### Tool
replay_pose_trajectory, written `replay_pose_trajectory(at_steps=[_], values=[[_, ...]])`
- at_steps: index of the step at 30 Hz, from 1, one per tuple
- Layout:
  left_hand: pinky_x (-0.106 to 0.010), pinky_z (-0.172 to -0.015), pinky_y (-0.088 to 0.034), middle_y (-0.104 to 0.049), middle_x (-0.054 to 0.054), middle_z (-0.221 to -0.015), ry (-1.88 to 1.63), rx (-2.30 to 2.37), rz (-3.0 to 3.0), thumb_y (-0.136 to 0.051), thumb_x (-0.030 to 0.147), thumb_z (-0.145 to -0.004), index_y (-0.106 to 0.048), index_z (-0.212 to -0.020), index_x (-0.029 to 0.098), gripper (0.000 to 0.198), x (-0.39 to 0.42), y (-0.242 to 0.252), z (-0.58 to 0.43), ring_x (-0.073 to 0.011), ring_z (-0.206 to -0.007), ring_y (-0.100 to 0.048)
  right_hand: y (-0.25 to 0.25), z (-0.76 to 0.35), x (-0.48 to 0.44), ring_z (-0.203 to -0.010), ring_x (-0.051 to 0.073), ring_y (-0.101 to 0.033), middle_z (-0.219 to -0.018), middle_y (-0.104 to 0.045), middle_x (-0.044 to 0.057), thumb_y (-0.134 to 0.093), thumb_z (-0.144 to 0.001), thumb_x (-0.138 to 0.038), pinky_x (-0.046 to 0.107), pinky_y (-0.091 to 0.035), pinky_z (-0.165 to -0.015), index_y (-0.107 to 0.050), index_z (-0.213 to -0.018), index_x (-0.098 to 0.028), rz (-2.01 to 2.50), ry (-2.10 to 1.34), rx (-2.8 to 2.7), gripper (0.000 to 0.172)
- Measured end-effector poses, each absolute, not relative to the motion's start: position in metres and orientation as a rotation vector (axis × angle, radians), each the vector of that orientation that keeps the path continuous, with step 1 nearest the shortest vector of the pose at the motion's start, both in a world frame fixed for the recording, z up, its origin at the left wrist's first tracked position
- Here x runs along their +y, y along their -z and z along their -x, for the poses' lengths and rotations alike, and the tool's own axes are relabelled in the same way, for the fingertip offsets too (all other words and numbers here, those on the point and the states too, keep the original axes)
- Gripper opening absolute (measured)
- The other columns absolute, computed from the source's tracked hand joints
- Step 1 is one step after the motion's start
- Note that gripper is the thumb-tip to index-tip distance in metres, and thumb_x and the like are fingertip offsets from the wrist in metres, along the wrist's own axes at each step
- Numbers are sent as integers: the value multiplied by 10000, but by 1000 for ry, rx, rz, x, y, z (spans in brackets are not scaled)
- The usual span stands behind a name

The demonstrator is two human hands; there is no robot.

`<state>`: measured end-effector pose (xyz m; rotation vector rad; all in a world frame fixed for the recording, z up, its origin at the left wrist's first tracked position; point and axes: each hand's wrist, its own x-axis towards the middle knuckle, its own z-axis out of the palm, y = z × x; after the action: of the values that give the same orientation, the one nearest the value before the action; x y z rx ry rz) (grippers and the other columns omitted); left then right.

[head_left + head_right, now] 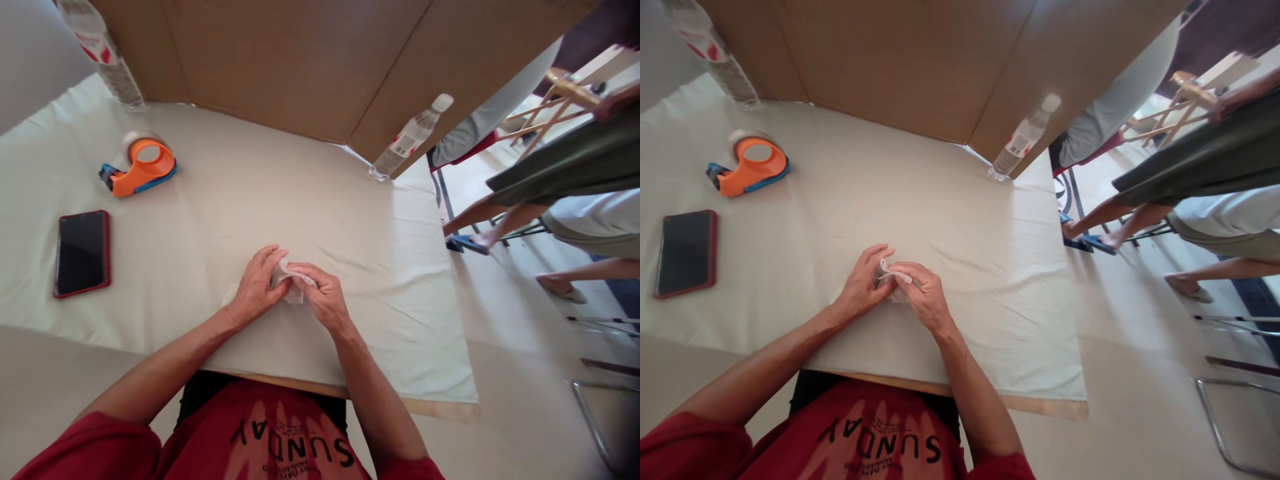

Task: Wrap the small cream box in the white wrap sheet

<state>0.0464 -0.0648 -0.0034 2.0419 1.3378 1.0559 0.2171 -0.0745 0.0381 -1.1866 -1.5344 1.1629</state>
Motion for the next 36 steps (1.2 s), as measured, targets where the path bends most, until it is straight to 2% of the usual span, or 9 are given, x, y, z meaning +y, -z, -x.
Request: replay_pose_trajectory(at_steps=[4,8,13,20,23,26,30,33,36], values=[[-439,-1019,-473,-583,-150,-1316,-945,1248,-2033,-646,197,-831,-600,-969,195,145,-63,1,-42,-280,-1272,-556,-29,-224,-89,-1180,221,-654,-1133,-764,20,-565,-945,-231,448,-475,-1077,-765,-1060,-311,1125,-908,-1765,244],[-423,-974,-486,-644,-128,-1242,-909,1235,-2024,-652,172,-801,-575,-873,199,109,-62,2,-41,-269,-1202,-604,-20,-232,-100,-1269,220,-605,-1292,-696,58,-558,-932,-171,457,-485,-1084,-688,-1229,-296,1055,-715,-1948,347],[-413,-955,-507,-705,-98,-1121,-840,1056,-2071,-608,160,-779,-578,-926,200,155,-59,-4,-30,-238,-1053,-668,-8,-238,-111,-1380,271,-511,-1423,-596,122,-686,-859,-214,509,-468,-1118,-512,-1426,-266,1000,-553,-2123,595],[-461,-1117,-440,-525,-162,-1451,-601,794,-2119,-593,110,-721,-512,-1288,190,578,-53,-17,-5,-284,-1373,-494,8,-237,-104,-1416,235,-473,-1398,-615,122,-492,-876,-31,482,-479,-1116,-506,-1429,-256,936,-397,-2165,597],[-436,-1078,-474,-536,-169,-1435,-688,835,-2073,-563,87,-726,-534,-1281,178,563,-52,-14,-11,-274,-1342,-522,3,-239,-93,-1375,227,-516,-1386,-624,122,-503,-888,-53,464,-465,-1126,-565,-1377,-252,941,-489,-2103,532],[-335,-881,-558,-621,-146,-1320,-807,914,-1933,-573,137,-747,-607,-1192,176,449,-51,-12,-19,-240,-1170,-628,-9,-242,-79,-1286,220,-590,-1345,-656,95,-561,-905,-141,435,-470,-1109,-638,-1291,-263,996,-760,-2015,413],[-247,-579,-519,-695,-28,-813,-665,1108,-1546,-628,324,-800,-662,-1001,165,258,-50,-17,-22,-142,-650,-642,-21,-239,-59,-1038,215,-696,-1134,-741,54,-621,-904,-312,370,-554,-923,-696,-1185,-234,1135,-1273,-1805,301],[-236,-483,-486,-615,26,-633,-596,1177,-1329,-635,410,-801,-644,-931,162,280,-49,-21,-23,-120,-500,-572,-18,-234,-52,-923,197,-694,-1008,-745,46,-613,-907,-443,330,-555,-831,-697,-1152,-187,1184,-1459,-1607,365],[-227,-449,-474,-611,22,-655,-633,1221,-1290,-625,404,-802,-638,-952,162,285,-49,-23,-25,-123,-512,-575,-9,-232,-54,-1013,219,-679,-1155,-712,81,-685,-831,-546,346,-550,-881,-621,-1282,-185,1145,-1518,-1541,581]])
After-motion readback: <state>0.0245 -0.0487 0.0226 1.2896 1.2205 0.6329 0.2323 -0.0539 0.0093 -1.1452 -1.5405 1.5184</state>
